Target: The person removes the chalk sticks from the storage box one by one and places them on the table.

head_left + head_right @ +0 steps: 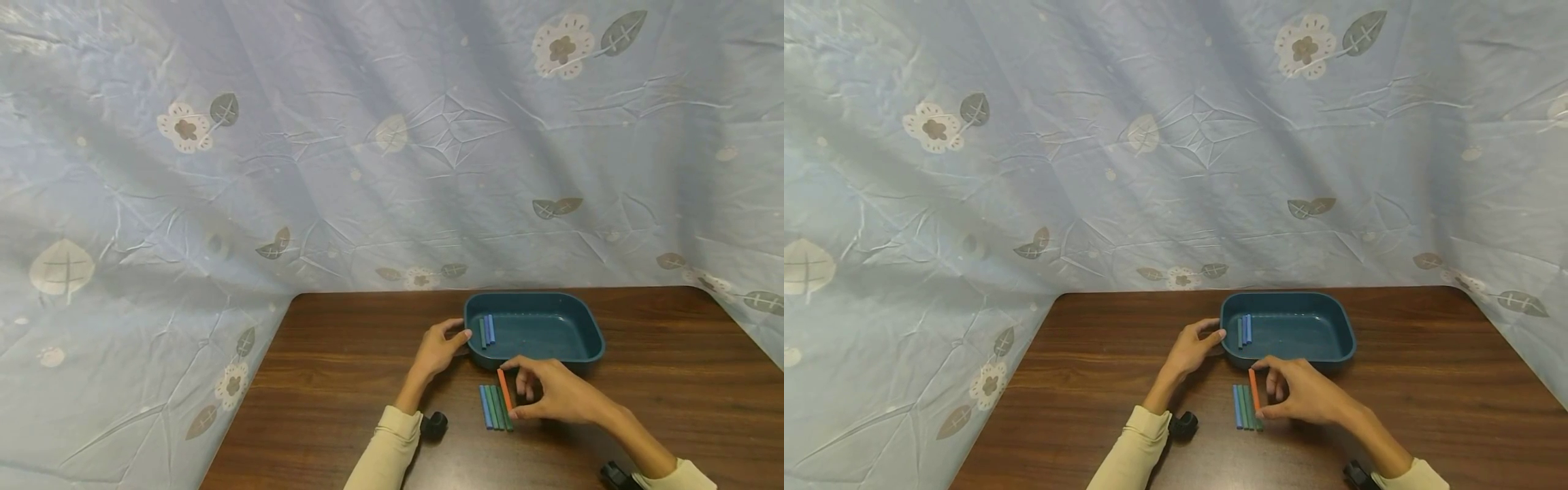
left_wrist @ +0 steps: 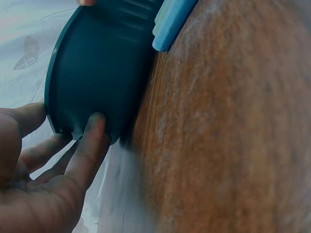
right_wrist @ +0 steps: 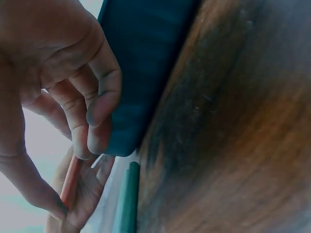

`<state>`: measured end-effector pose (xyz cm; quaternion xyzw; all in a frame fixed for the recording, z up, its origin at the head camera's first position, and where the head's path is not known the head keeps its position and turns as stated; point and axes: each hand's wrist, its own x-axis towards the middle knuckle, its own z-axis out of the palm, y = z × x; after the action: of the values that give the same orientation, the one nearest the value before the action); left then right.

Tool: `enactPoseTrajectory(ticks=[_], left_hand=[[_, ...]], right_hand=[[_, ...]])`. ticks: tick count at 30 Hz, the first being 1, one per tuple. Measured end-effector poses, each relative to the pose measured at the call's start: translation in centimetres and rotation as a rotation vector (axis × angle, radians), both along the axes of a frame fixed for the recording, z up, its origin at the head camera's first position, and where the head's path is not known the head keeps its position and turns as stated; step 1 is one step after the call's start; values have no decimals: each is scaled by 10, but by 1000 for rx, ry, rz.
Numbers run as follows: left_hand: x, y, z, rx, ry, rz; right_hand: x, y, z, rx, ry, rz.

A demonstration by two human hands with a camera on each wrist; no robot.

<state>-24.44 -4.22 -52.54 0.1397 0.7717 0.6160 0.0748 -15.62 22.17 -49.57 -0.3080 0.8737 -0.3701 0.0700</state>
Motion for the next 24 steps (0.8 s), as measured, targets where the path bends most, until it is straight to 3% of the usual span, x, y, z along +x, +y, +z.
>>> enactPoseTrajectory(ticks=[9, 24], left_hand=[[1, 0, 2, -38, 20, 10], [1, 1, 1, -34, 21, 19]], right_hand=[[1, 2, -11, 37, -63, -13], [3, -3, -17, 130, -44, -20]])
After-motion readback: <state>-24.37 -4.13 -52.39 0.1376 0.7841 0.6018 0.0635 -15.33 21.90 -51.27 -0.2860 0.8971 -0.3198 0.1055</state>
